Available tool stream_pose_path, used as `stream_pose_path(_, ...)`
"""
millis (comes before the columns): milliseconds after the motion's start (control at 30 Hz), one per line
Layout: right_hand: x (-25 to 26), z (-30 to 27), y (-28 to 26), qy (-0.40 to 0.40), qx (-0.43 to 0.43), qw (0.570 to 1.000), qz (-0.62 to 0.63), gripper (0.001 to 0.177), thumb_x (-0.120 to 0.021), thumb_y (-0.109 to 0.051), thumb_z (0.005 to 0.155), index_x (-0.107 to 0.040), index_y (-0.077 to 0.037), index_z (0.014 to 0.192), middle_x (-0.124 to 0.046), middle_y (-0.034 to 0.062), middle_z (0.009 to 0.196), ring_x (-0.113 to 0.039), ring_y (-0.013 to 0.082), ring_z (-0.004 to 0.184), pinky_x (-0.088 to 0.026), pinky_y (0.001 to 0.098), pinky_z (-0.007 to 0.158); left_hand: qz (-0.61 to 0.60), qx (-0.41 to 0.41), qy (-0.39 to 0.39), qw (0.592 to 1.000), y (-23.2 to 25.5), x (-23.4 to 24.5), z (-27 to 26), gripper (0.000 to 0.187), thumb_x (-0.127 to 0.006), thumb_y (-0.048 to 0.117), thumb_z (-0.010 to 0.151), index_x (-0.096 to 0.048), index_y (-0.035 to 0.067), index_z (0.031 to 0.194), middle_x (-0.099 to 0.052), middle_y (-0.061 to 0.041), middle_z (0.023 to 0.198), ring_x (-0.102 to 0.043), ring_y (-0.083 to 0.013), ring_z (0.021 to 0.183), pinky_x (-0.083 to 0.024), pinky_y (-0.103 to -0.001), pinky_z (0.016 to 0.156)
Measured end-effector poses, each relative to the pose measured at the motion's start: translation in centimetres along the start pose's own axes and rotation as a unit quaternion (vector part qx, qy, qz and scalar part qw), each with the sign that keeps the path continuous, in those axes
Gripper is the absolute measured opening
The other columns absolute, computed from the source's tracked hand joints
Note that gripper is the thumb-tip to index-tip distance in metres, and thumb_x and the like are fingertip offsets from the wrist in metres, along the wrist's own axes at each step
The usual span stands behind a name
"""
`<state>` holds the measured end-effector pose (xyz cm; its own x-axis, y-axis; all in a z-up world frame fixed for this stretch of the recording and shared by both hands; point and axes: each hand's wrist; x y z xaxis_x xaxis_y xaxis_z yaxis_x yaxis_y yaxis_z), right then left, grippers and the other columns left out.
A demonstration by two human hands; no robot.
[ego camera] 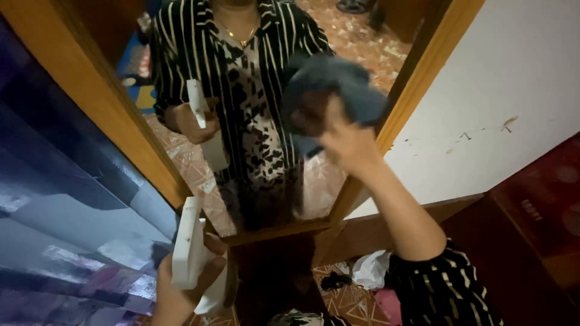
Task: Cleaning a mirror using a spray bottle and a cleaning cloth.
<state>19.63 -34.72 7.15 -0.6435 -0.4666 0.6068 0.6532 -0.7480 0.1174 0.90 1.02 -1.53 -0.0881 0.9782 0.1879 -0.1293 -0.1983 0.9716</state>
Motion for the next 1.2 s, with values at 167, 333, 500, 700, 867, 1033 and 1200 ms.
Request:
stream_pose_path(167, 6.0, 6.0, 1.4, 0.161, -0.011, 0.987, 0.014, 0.055, -0.047, -0.011, 0.099, -0.051, -0.008, 0.154, -0.036, 0.0231, 0.164, -0.029, 0.0416, 0.154, -0.023, 0.0506, 0.129, -0.032, -0.004, 0.007, 0.999, -0.3, -0.3, 0.0, 0.039, -0.08, 0.004, 0.075, -0.066, -0.001, 0.111, -0.074, -0.01, 0.099, -0.073, -0.0216, 0.097, -0.057, -0.038, 0.087)
stream_pose_path(333, 5.5, 9.2, 1.1, 0.179, -0.073, 0.981, 0.007, 0.062, -0.054, 0.002, 0.092, -0.053, -0.008, 0.153, -0.055, 0.0196, 0.148, -0.051, 0.04, 0.142, -0.04, 0.0455, 0.122, 0.029, 0.033, 0.018, 0.999, 0.2, -0.6, 0.8, 0.061, -0.084, 0.007, 0.07, -0.06, 0.004, 0.125, -0.074, -0.006, 0.096, -0.072, -0.0185, 0.096, -0.056, -0.037, 0.088)
stream_pose_path(500, 3.4, 9.5, -4.4, 0.062, 0.08, 0.995, 0.011, 0.06, -0.06, 0.004, 0.087, -0.057, -0.007, 0.146, -0.057, 0.0193, 0.147, -0.057, 0.0385, 0.133, -0.049, 0.0483, 0.112, 0.026, 0.033, 0.025, 0.999, 1.1, -0.5, 0.4, 0.045, -0.083, 0.012, 0.074, -0.066, 0.003, 0.115, -0.075, -0.007, 0.095, -0.072, -0.0196, 0.089, -0.057, -0.036, 0.08)
stream_pose_path(700, -0.1, 2.2, -3.0, -0.035, 0.235, 0.971, 0.014, 0.064, -0.063, 0.006, 0.084, -0.059, -0.014, 0.145, -0.055, 0.0074, 0.151, -0.067, 0.0284, 0.115, -0.056, 0.0435, 0.09, 0.094, -0.003, 0.02, 0.995, 1.2, 0.4, 0.2, 0.029, -0.081, 0.011, 0.075, -0.07, 0.004, 0.1, -0.074, -0.007, 0.091, -0.074, -0.018, 0.083, -0.058, -0.034, 0.076)
stream_pose_path(867, 0.3, 0.2, 2.9, -0.164, 0.085, 0.983, 0.017, 0.06, -0.051, 0.006, 0.092, -0.064, -0.028, 0.14, -0.041, 0.0194, 0.165, -0.072, 0.0127, 0.094, -0.05, 0.0312, 0.051, 0.062, -0.043, 0.023, 0.997, 1.4, 0.8, -0.1, 0.031, -0.078, 0.007, 0.077, -0.068, 0.003, 0.106, -0.075, -0.006, 0.092, -0.073, -0.0166, 0.086, -0.058, -0.032, 0.078)
stream_pose_path(1033, 5.9, 7.6, 0.5, 0.128, 0.042, 0.99, -0.04, 0.062, -0.042, -0.035, 0.101, -0.045, -0.016, 0.16, -0.028, 0.0135, 0.167, -0.032, 0.0395, 0.153, -0.025, 0.0469, 0.127, 0.097, -0.055, 0.038, 0.993, 2.3, 0.9, -0.4, 0.064, -0.081, 0.009, 0.072, -0.057, 0.004, 0.132, -0.074, -0.003, 0.097, -0.073, -0.0147, 0.088, -0.056, -0.031, 0.08)
stream_pose_path(1200, 1.6, 6.1, -2.7, 0.03, -0.054, 0.995, 0.074, 0.049, -0.043, -0.028, 0.11, -0.048, -0.007, 0.154, -0.04, 0.0178, 0.159, -0.036, 0.0386, 0.15, -0.026, 0.0535, 0.129, 0.087, -0.05, 0.024, 0.995, 2.1, 1.2, -0.2, 0.039, -0.081, 0.012, 0.074, -0.067, 0.003, 0.11, -0.075, -0.005, 0.091, -0.074, -0.0167, 0.086, -0.057, -0.032, 0.079)
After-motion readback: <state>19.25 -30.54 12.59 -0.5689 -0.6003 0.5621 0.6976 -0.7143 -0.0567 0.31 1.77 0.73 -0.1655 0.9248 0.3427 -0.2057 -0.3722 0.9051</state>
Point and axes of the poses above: each hand's wrist, its own z-axis towards the middle knuckle, its own x-axis out of the back of the hand, y = z × x
